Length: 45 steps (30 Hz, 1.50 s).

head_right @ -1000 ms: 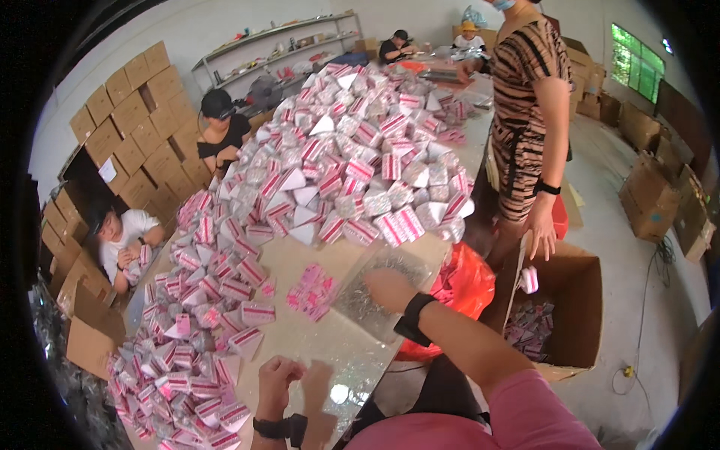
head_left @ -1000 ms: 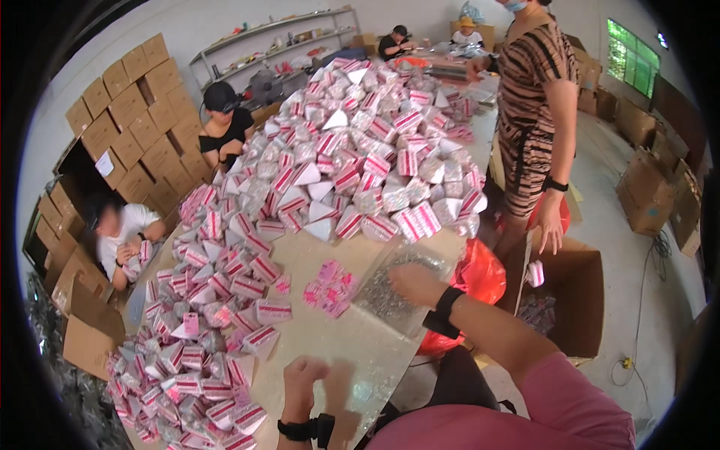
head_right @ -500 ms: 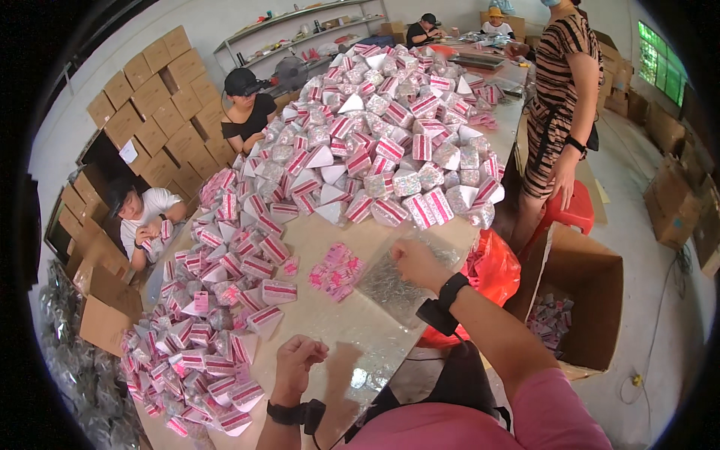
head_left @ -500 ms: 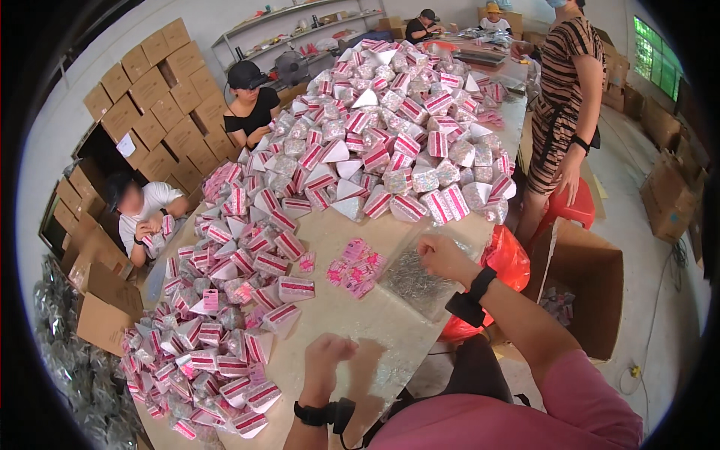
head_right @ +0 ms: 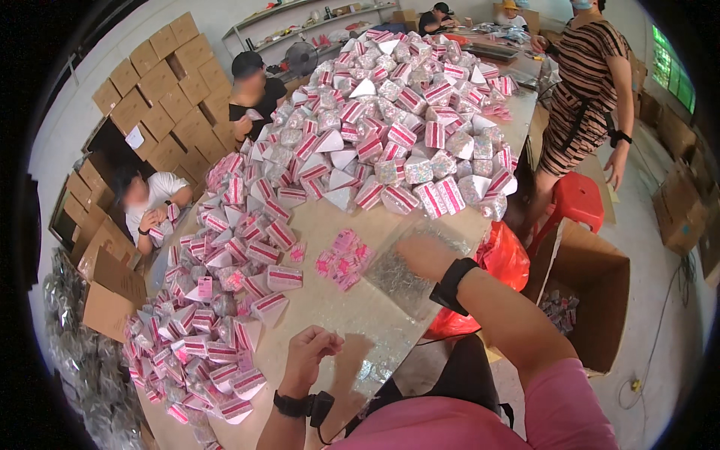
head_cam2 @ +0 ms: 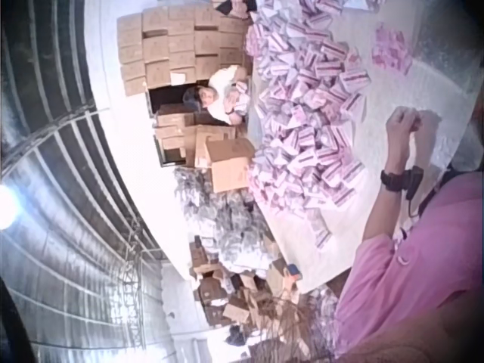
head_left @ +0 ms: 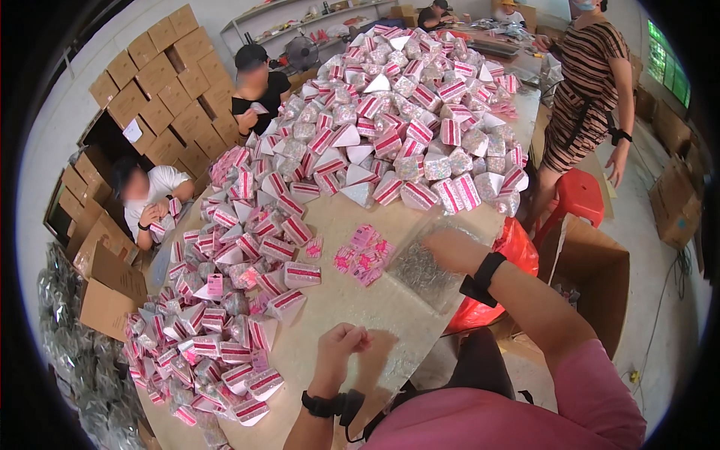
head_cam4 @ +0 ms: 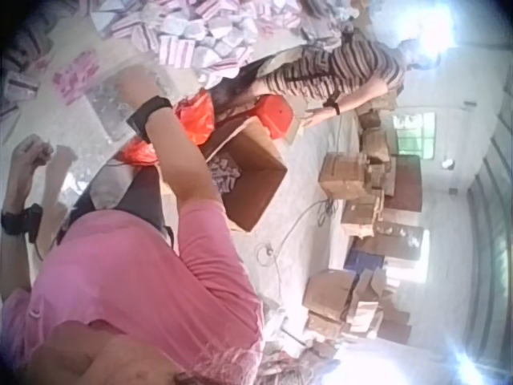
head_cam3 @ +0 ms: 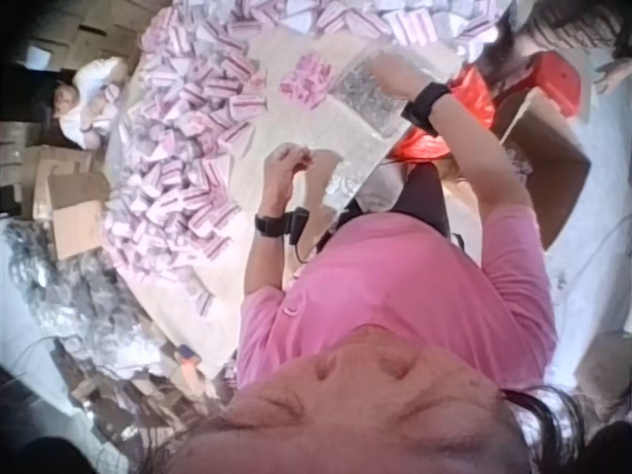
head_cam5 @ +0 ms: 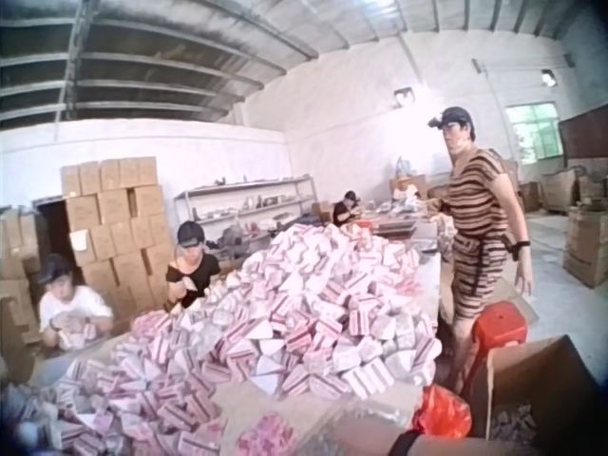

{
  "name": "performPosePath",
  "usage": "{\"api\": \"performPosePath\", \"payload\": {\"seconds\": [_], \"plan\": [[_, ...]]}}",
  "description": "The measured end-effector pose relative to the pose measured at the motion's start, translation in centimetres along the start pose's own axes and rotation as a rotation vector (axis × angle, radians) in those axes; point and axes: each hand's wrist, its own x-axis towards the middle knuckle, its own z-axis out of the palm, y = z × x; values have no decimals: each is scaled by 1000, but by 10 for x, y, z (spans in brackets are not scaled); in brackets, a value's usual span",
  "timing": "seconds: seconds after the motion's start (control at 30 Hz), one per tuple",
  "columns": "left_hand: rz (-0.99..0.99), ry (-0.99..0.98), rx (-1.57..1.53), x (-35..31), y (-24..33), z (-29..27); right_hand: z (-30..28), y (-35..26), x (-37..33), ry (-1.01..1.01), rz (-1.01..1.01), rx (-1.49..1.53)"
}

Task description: Packaging triangular striped gift boxes by applying small pink labels to the edges.

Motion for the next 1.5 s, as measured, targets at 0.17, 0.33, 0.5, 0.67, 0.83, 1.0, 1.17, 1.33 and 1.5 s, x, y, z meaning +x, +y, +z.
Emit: {"api": "performPosePath", "payload": {"seconds": [0.17, 0.33, 0.5, 0.67, 0.83, 1.0, 1.17, 1.33, 1.5], "plan": [[4, 1, -115, 0, 0, 3, -3, 7, 5, 53, -10, 91], [15, 4, -314, 0, 3, 9, -34, -41, -13, -96, 331, 1135], [68, -90, -411, -3, 1, 18, -16, -103, -45, -5, 255, 1561], [81, -128, -401, -13, 12, 32, 23, -126, -55, 168, 236, 1292], [69, -86, -274, -16, 16, 44, 25, -139, -60, 154, 267, 1385], [73, -41, -193, -17, 15, 51, 51, -146, -55, 287, 339, 1636], [26, -16, -259, -22, 9, 49, 55, -144, -57, 134, 451, 2121], [159, 99, -348, -26, 9, 49, 55, -143, -56, -39, 405, 2266], [359, 219, 177, -28, 17, 55, 46, -150, -58, 17, 398, 2216]]}}
